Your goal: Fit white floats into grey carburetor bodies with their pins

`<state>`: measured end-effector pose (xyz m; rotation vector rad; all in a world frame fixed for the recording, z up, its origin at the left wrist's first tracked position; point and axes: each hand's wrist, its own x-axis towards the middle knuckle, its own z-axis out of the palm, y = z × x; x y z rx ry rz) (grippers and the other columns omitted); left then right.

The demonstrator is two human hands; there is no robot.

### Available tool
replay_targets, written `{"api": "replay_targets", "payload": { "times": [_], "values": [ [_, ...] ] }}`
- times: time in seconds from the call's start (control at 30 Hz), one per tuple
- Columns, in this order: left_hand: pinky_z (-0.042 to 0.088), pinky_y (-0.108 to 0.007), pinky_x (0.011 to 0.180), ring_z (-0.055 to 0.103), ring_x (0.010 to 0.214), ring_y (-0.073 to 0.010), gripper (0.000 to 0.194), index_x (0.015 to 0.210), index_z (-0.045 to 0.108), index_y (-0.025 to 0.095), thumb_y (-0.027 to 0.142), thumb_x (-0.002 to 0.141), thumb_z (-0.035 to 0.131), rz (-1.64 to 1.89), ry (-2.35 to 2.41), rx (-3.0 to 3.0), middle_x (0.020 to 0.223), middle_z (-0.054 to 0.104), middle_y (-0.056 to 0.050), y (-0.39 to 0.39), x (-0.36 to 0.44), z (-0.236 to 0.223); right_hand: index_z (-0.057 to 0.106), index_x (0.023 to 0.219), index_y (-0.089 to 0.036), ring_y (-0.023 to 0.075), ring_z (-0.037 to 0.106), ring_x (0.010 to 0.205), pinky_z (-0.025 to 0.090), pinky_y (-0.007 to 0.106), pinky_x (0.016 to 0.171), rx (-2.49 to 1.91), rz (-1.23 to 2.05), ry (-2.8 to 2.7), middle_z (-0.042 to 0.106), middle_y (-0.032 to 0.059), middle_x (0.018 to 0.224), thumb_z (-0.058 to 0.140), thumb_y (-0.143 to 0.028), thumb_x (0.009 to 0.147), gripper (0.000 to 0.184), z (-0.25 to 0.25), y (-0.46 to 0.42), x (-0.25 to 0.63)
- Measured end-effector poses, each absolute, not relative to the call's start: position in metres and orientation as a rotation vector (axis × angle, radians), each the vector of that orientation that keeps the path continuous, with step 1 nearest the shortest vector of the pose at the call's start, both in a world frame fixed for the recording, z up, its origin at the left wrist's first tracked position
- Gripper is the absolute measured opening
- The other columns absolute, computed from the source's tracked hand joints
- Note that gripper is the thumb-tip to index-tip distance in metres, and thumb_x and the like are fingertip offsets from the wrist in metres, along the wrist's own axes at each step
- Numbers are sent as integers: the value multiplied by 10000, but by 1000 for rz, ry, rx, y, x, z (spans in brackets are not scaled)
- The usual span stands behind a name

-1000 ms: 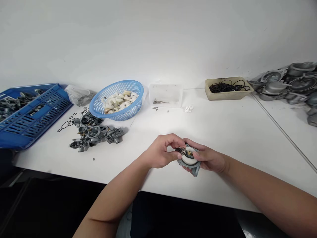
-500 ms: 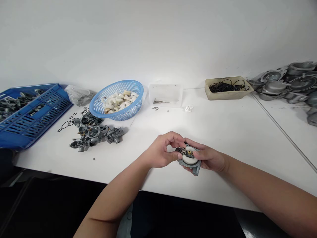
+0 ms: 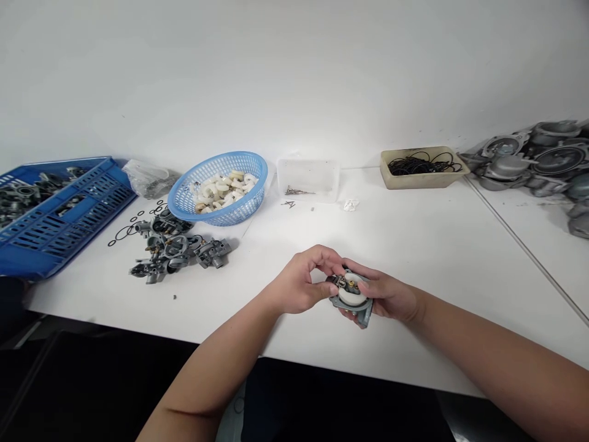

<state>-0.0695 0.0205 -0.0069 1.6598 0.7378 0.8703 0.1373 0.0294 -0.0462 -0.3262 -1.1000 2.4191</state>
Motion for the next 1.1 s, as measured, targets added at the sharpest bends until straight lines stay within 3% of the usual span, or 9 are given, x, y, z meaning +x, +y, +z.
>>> {"api": "replay_targets", "payload": {
  "times": [0.27, 0.37, 0.57, 0.83, 1.1],
  "values": [
    [451, -358, 910, 585, 965, -175, 594, 1230, 523, 222, 140, 690, 760, 897, 621, 1604, 1068, 643, -80, 24, -71, -8, 458, 1190, -174, 186, 633, 677, 501, 263, 455, -328, 2424, -1029, 632, 70, 870, 667, -384, 810, 482, -41, 32, 139],
    [469, -337, 878, 598, 943, -166, 520, 1170, 559, 206, 196, 694, 769, 1028, 683, 1428, 1064, 641, -80, 27, -71, -14, 462, 1167, -181, 193, 638, 651, 484, 253, 429, -323, 2435, -1005, 644, 66, 829, 656, -392, 804, 463, -38, 34, 141],
    [458, -264, 689, 570, 733, -117, 345, 920, 595, 156, 339, 682, 765, 1170, 1040, 1194, 820, 627, -29, 35, -61, -31, 442, 1162, -198, 198, 640, 649, 474, 257, 449, -368, 2433, -1012, 648, 63, 795, 643, -398, 804, 456, -34, 35, 142],
    [373, -233, 555, 448, 564, -79, 273, 855, 596, 145, 351, 711, 703, 1108, 1198, 1339, 643, 528, 36, 48, -57, -50, 410, 1187, -206, 202, 646, 669, 480, 260, 471, -341, 2368, -1002, 663, 67, 785, 596, -395, 837, 439, -41, 36, 141],
    [397, -248, 564, 491, 597, -113, 247, 862, 618, 163, 378, 755, 672, 1066, 1238, 1434, 670, 557, 19, 54, -64, -52, 412, 1145, -225, 211, 637, 613, 493, 284, 426, -447, 2258, -1033, 670, 53, 764, 680, -501, 749, 553, -41, 40, 139]
  ]
}}
